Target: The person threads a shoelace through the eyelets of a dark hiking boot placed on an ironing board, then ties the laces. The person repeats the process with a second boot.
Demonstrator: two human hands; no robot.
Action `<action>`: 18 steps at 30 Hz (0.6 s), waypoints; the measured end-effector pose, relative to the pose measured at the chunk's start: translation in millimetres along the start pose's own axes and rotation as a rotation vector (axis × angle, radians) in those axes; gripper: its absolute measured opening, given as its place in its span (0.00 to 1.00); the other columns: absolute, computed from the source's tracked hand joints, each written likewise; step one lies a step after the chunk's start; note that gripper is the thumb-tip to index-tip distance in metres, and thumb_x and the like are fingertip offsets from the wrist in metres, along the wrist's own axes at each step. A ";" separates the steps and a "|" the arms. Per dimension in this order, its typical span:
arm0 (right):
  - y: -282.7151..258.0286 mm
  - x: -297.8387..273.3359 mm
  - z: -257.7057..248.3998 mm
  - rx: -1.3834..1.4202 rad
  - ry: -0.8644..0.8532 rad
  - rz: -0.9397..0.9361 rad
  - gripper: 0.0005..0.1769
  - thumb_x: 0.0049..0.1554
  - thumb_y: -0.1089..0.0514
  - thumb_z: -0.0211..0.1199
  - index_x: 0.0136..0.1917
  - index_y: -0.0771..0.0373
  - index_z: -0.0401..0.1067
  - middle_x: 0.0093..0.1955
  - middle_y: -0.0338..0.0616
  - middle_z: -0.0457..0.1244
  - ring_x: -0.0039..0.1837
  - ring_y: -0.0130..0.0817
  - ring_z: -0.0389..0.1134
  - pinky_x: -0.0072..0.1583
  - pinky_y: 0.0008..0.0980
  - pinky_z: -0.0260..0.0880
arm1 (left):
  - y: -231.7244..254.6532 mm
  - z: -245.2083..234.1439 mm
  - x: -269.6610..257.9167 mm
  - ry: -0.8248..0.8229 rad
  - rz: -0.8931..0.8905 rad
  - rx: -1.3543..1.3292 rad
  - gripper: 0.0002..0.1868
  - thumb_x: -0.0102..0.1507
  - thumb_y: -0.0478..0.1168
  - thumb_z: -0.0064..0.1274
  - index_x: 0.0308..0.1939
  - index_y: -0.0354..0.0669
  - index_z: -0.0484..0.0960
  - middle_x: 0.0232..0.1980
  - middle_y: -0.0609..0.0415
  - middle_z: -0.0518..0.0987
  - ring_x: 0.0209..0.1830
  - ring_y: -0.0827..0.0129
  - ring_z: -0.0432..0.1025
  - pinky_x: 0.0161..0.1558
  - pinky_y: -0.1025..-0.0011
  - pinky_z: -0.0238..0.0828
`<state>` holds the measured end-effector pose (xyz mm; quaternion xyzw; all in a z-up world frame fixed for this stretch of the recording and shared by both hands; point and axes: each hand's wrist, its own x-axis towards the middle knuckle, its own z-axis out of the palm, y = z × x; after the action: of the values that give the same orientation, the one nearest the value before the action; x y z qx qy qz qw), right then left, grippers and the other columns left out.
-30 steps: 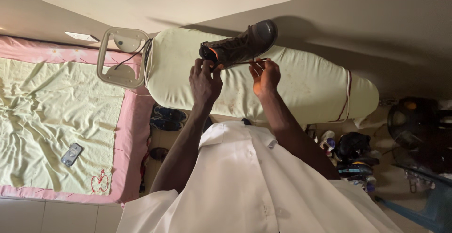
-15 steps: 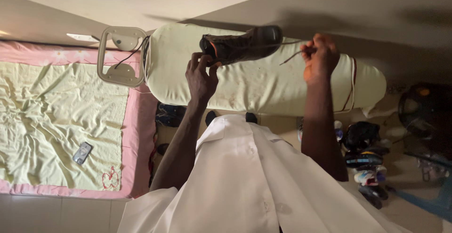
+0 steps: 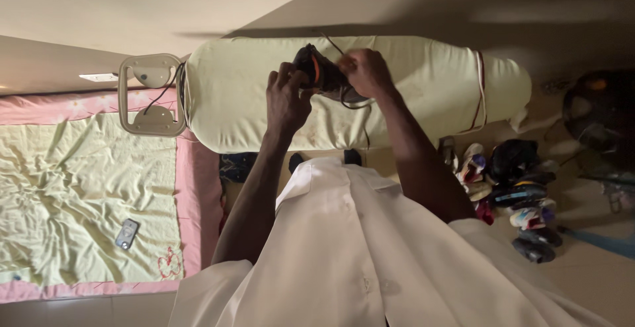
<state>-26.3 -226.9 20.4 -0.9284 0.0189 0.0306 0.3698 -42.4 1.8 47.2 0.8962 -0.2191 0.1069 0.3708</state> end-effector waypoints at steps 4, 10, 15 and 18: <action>-2.1 4.2 24.5 0.273 0.129 -0.197 0.11 0.53 0.65 0.70 0.51 0.65 0.78 0.49 0.52 0.71 0.51 0.42 0.75 0.54 0.38 0.74 | -2.0 -5.9 -11.6 0.038 0.021 -0.049 0.15 0.52 0.36 0.71 0.39 0.43 0.81 0.51 0.49 0.75 0.49 0.50 0.70 0.50 0.54 0.69; 3.0 -1.3 48.5 0.217 0.150 -0.179 0.08 0.52 0.67 0.72 0.46 0.66 0.76 0.48 0.50 0.70 0.51 0.41 0.74 0.53 0.36 0.74 | -1.8 -10.2 -29.4 0.033 -0.030 -0.075 0.19 0.49 0.37 0.74 0.38 0.44 0.81 0.53 0.50 0.76 0.52 0.50 0.71 0.51 0.55 0.70; 23.9 -1.9 59.1 0.453 0.046 -0.141 0.11 0.53 0.68 0.69 0.48 0.65 0.72 0.49 0.44 0.68 0.52 0.35 0.74 0.55 0.33 0.76 | 4.5 -19.1 -25.8 -0.021 -0.033 -0.089 0.21 0.47 0.40 0.75 0.38 0.42 0.81 0.51 0.49 0.75 0.51 0.50 0.69 0.52 0.56 0.70; 28.8 -0.2 58.4 0.404 0.044 -0.143 0.10 0.53 0.69 0.70 0.47 0.66 0.72 0.48 0.45 0.67 0.51 0.35 0.73 0.54 0.33 0.75 | 12.5 -24.5 -14.8 -0.114 -0.171 -0.054 0.22 0.57 0.50 0.76 0.41 0.42 0.80 0.46 0.51 0.76 0.49 0.52 0.69 0.53 0.56 0.69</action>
<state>-30.6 -207.6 -41.6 -0.8349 -0.0333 -0.0204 0.5490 -62.0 16.0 66.9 0.9059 -0.1653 0.0175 0.3896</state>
